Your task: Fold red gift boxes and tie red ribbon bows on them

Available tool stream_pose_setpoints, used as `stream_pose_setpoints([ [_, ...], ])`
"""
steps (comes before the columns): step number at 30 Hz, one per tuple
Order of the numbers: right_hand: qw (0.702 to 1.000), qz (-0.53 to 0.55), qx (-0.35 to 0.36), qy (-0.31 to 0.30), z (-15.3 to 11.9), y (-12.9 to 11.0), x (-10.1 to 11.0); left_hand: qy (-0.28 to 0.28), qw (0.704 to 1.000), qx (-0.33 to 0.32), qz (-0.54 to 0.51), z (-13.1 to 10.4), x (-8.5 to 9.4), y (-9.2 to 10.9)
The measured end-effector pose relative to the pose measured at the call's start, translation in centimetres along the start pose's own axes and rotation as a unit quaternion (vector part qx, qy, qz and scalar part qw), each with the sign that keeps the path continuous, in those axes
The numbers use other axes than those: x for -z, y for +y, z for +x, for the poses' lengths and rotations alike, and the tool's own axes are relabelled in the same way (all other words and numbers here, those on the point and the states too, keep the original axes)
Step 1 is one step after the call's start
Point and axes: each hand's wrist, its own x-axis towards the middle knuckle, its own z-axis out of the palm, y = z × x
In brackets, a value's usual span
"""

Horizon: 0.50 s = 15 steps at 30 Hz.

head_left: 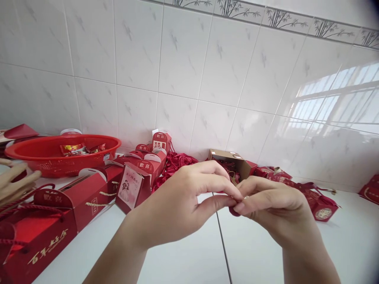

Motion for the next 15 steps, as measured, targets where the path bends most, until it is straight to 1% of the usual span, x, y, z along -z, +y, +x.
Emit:
stream_pose_setpoints([
  [3,1.0,-0.007,0.002,0.026,-0.1,0.2,-0.2,0.004,1.0,-0.001,0.02,0.1,0.0,-0.1],
  [8,0.997,-0.019,0.002,0.068,0.1,0.9,-0.8,0.033,0.996,0.006,0.088,0.3,0.1,-0.5],
  [10,0.996,-0.024,-0.006,0.088,0.1,1.2,-1.2,0.049,0.992,0.009,0.115,0.4,0.0,-0.7],
  [15,0.985,-0.029,-0.03,0.165,0.1,2.0,-1.8,0.107,0.978,-0.004,0.177,1.0,-0.9,-1.3],
])
